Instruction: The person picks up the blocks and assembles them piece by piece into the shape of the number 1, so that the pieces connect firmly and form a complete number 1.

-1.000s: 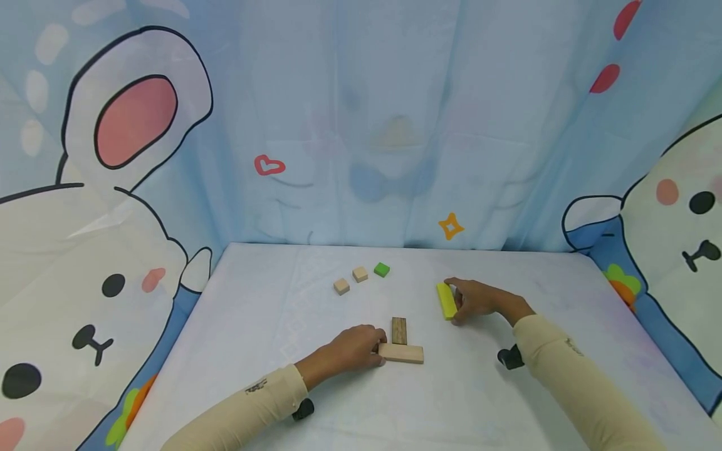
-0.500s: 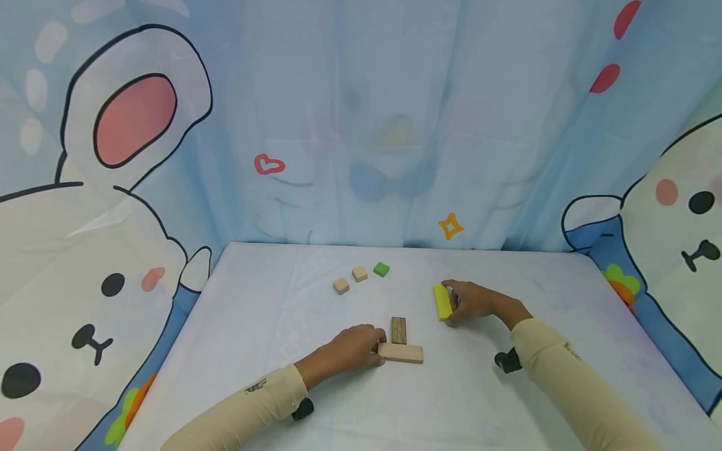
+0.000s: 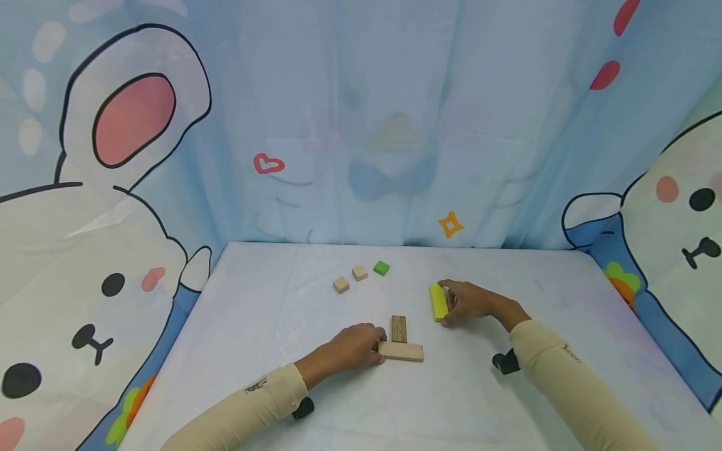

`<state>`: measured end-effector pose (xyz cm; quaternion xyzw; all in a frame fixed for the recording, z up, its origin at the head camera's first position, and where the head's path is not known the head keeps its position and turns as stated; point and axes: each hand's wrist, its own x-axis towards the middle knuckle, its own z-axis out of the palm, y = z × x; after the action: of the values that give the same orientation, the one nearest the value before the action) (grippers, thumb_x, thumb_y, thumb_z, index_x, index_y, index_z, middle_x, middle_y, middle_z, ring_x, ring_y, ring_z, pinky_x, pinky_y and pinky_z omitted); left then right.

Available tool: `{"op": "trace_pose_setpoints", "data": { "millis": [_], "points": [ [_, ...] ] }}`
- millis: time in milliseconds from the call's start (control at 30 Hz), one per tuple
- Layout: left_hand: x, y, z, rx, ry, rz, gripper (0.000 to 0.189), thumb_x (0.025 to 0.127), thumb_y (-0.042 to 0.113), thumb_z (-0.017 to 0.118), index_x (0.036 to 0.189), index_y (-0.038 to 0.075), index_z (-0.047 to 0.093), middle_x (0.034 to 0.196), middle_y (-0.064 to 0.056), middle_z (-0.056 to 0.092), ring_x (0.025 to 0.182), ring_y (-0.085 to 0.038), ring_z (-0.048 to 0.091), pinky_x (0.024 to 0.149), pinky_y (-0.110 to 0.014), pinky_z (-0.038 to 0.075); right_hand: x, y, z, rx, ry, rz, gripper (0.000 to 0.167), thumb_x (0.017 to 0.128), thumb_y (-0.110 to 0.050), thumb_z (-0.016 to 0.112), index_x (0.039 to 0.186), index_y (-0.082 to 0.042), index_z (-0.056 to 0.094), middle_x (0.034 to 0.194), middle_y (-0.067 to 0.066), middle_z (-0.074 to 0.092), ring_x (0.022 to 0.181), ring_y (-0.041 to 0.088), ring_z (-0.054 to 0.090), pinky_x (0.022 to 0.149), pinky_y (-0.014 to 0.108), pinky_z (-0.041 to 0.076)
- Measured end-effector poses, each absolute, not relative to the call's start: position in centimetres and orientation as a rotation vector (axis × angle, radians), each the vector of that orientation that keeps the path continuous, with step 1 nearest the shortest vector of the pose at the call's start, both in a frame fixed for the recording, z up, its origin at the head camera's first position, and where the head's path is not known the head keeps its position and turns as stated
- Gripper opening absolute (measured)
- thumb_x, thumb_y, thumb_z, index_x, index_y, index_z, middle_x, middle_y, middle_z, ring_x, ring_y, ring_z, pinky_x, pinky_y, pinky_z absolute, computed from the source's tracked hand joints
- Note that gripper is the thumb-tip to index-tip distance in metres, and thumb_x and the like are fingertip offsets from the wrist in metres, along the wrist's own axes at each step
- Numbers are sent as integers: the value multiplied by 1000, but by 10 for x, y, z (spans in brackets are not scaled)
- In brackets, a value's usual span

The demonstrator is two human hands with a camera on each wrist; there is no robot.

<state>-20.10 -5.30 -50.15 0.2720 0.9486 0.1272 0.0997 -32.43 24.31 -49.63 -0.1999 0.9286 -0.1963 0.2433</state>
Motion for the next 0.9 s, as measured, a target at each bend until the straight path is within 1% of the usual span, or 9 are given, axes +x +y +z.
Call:
{"op": "trace_pose_setpoints", "data": {
  "millis": [233, 567, 800, 900],
  "points": [
    [-201, -52, -498, 796, 2796, 384, 33, 89, 28, 78, 116, 13, 70, 88, 8, 65, 73, -2, 50, 69, -18, 46, -322, 240, -496, -523, 2547, -531, 106, 74, -35, 89, 153, 3, 29, 88, 1, 58, 84, 16, 53, 76, 33, 45],
    [-200, -52, -498, 788, 2796, 386, 33, 88, 27, 79, 116, 12, 70, 87, 7, 65, 73, -2, 50, 69, -19, 46, -318, 236, -492, -563, 2547, -583, 105, 74, -33, 89, 152, 5, 30, 87, 1, 59, 83, 16, 53, 77, 33, 45],
    [-200, -52, -499, 793, 2801, 381, 33, 87, 27, 80, 115, 12, 70, 88, 7, 65, 73, -2, 50, 69, -19, 46, -317, 231, -492, -552, 2545, -599, 104, 73, -36, 89, 152, 2, 31, 88, 0, 60, 84, 16, 53, 78, 32, 45],
    [-200, -52, -499, 793, 2799, 381, 33, 87, 27, 80, 116, 12, 70, 88, 7, 65, 73, -2, 50, 69, -19, 46, -317, 229, -493, -574, 2543, -609, 104, 73, -35, 89, 151, 3, 31, 89, 1, 60, 83, 17, 53, 76, 33, 46]
  ]
}}
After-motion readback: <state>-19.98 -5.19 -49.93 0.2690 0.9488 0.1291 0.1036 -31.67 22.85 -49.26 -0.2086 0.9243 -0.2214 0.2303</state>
